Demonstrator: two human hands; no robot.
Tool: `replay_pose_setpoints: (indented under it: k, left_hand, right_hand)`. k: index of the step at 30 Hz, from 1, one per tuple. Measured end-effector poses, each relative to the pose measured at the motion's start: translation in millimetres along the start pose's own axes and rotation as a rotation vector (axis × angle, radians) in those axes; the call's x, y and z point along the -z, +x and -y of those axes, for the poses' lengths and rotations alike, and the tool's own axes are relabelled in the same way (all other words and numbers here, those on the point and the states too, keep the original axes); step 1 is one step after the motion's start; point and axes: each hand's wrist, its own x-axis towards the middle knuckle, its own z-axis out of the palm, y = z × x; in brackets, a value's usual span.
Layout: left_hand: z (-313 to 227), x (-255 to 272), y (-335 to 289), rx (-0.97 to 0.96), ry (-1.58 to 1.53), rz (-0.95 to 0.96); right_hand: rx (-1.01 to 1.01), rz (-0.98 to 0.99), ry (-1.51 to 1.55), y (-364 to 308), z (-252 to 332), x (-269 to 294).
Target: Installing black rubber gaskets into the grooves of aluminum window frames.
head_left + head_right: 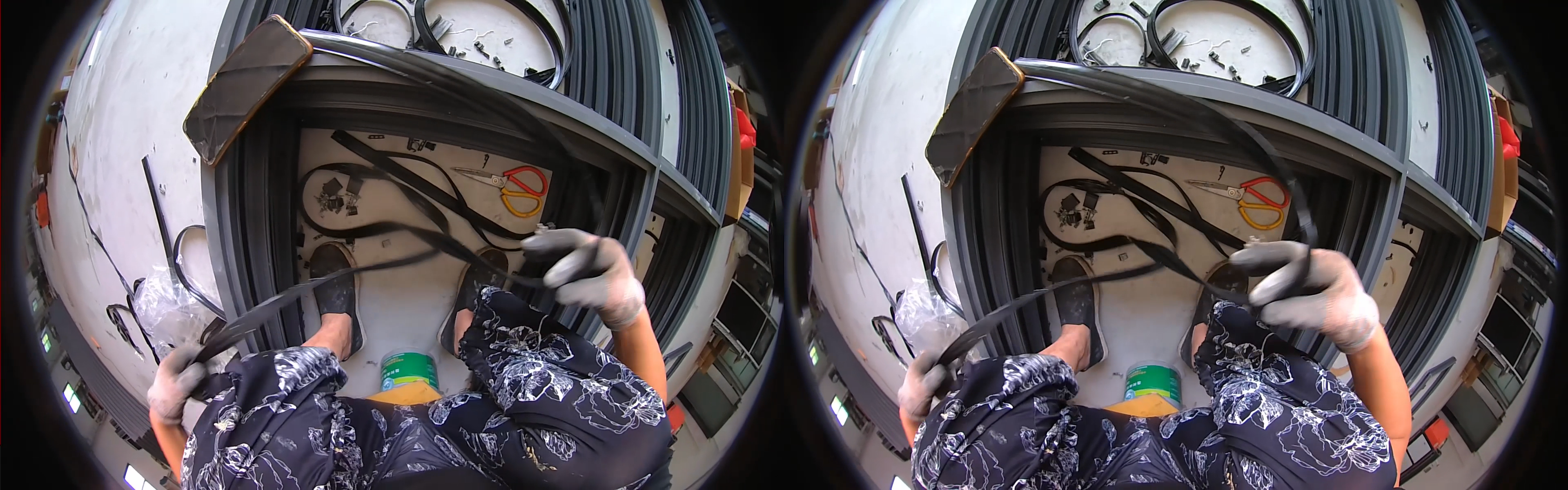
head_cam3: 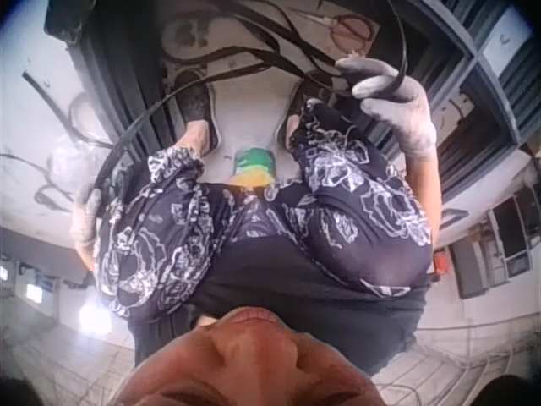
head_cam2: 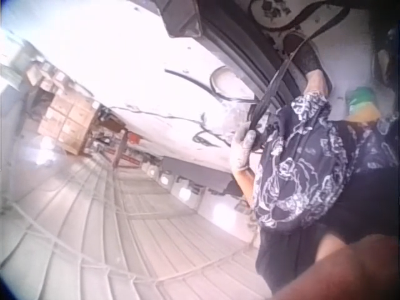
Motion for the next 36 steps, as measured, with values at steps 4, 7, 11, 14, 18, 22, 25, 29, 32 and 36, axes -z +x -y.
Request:
replay_pose_setpoints:
  k: [4,7,11,14,18,22,25,29,32,36]
  left_hand:
    - [131.8,69.2,-47.2,0.174,-0.071,-0.194]
    - [222.8,88.7,-70.9,0.436,0.053,-0.255]
    - [301.4,82.1,-97.6,0.708,0.203,-0.324]
    - [308.8,69.4,-79.1,0.651,0.245,-0.401]
    - [208.7,25.8,-21.7,0.178,0.024,-0.475]
    - [-46.3,-45.1,5.8,-0.387,-0.231,0.071]
    - [-145.5,-82.2,53.7,-0.563,-0.072,0.656]
    - [-157.6,-142.5,118.7,-0.657,0.476,0.566]
    - [-113.7,-181.0,161.2,-0.539,0.74,0.517]
    - [-68.7,-221.1,174.8,-0.529,0.877,0.591]
  right_hand:
    - [0.289,-0.099,0.553,-8.4,-13.1,10.2]
    - [0.326,-0.161,0.692,-8.7,-14.9,10.7]
    - [0.302,-0.194,0.838,-1.3,-21.8,8.3]
    - [0.144,-0.169,0.728,-3.8,-21.5,-5.8]
    - [-0.089,-0.033,0.721,5.7,-31.6,-32.2]
    - [-0.263,0.005,0.651,17.5,-48.4,-51.5]
    - [-0.38,-0.03,0.743,20.3,-38.8,-44.8]
    - [-0.191,-0.017,0.865,35.6,-24.5,-45.8]
    - [0.034,-0.088,0.809,39.7,-12.2,-24.3]
    - [0.22,-0.275,0.713,38.0,7.2,14.5]
